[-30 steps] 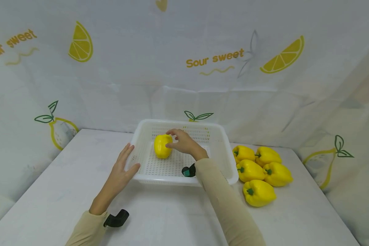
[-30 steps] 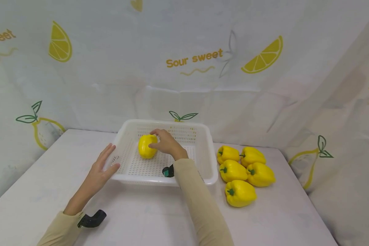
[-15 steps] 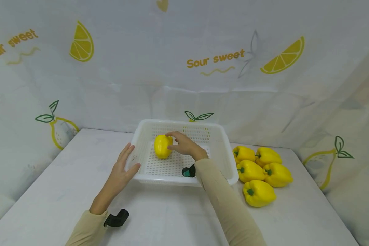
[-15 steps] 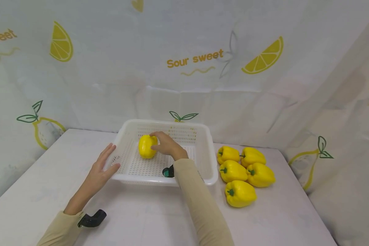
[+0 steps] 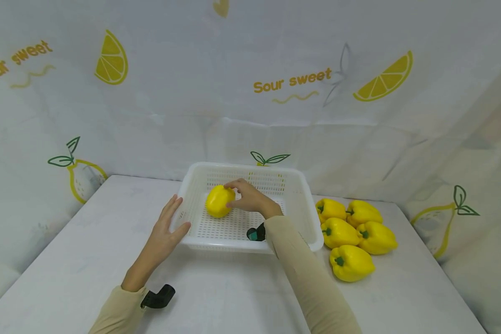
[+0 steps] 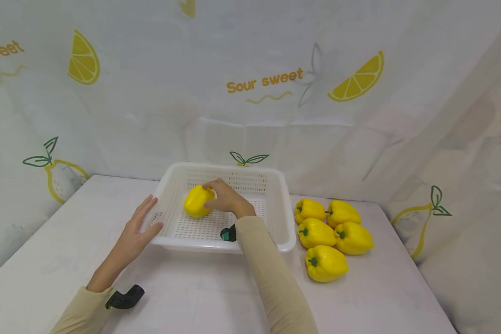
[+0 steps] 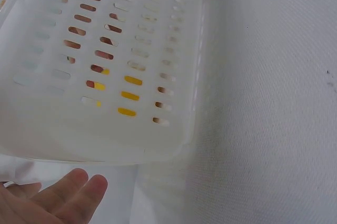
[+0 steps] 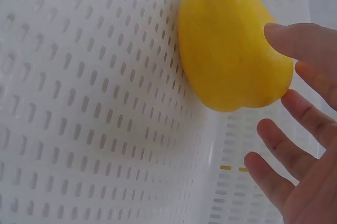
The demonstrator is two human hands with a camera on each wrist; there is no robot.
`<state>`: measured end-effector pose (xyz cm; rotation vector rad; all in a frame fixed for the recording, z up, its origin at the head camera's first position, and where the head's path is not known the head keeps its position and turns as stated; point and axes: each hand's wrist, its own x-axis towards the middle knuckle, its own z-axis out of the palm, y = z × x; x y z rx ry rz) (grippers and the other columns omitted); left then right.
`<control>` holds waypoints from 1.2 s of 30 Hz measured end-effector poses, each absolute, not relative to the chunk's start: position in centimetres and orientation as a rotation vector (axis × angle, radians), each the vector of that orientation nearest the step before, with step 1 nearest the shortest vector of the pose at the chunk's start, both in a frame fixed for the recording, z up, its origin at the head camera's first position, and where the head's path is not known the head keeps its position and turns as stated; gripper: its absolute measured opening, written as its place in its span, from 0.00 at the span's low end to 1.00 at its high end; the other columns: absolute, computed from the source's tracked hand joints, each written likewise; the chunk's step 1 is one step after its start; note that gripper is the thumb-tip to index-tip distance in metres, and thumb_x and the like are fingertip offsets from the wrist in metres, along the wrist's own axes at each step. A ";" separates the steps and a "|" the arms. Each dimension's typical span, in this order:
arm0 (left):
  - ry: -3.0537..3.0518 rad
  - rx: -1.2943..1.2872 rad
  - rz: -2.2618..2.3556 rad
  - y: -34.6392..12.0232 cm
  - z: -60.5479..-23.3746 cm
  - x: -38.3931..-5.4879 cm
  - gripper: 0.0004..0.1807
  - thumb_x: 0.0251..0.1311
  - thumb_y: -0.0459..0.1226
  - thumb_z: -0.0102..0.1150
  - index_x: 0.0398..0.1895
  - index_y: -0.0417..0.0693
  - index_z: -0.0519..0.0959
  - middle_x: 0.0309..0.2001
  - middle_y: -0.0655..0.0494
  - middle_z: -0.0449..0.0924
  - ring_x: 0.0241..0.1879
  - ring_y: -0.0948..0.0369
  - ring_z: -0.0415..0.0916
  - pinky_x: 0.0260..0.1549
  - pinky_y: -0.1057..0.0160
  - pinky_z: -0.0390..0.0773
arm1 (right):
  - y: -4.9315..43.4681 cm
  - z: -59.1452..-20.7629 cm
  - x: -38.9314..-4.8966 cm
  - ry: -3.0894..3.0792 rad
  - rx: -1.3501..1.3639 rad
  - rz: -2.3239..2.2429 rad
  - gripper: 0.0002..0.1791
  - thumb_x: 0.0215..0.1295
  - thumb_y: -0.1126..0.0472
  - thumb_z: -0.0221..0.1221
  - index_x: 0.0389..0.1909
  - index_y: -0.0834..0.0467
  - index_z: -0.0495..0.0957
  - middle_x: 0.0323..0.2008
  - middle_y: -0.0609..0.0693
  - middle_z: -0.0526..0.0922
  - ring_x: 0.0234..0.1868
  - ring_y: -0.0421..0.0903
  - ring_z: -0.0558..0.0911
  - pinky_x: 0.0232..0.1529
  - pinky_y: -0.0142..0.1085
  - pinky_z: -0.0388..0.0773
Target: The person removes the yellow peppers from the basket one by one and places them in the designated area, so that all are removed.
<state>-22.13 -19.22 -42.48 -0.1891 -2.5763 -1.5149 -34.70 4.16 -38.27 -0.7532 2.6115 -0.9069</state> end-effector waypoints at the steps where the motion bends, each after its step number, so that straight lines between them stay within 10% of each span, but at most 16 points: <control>1: -2.575 -0.190 -1.516 -19.2 -42.5 -22.1 0.39 0.67 0.36 0.53 0.78 0.40 0.51 0.81 0.44 0.38 0.79 0.40 0.38 0.71 0.29 0.46 | 4.2 -38.3 -34.7 2.616 -0.760 -0.901 0.30 0.65 0.60 0.64 0.68 0.56 0.70 0.67 0.57 0.69 0.69 0.58 0.68 0.72 0.50 0.66; 20: -2.555 -0.211 -1.522 -19.2 -42.3 -21.8 0.38 0.67 0.36 0.53 0.78 0.39 0.52 0.80 0.42 0.39 0.78 0.39 0.40 0.70 0.30 0.47 | 4.1 -38.3 -34.7 2.585 -0.649 -0.927 0.21 0.61 0.60 0.68 0.52 0.57 0.72 0.66 0.54 0.73 0.70 0.55 0.69 0.72 0.49 0.66; 36: -2.555 -0.202 -1.527 -19.2 -42.2 -21.9 0.38 0.67 0.36 0.54 0.78 0.40 0.52 0.80 0.42 0.39 0.78 0.39 0.39 0.70 0.29 0.47 | 4.3 -38.6 -34.7 2.550 -0.646 -0.855 0.27 0.62 0.56 0.67 0.61 0.48 0.70 0.71 0.53 0.68 0.69 0.54 0.68 0.72 0.54 0.64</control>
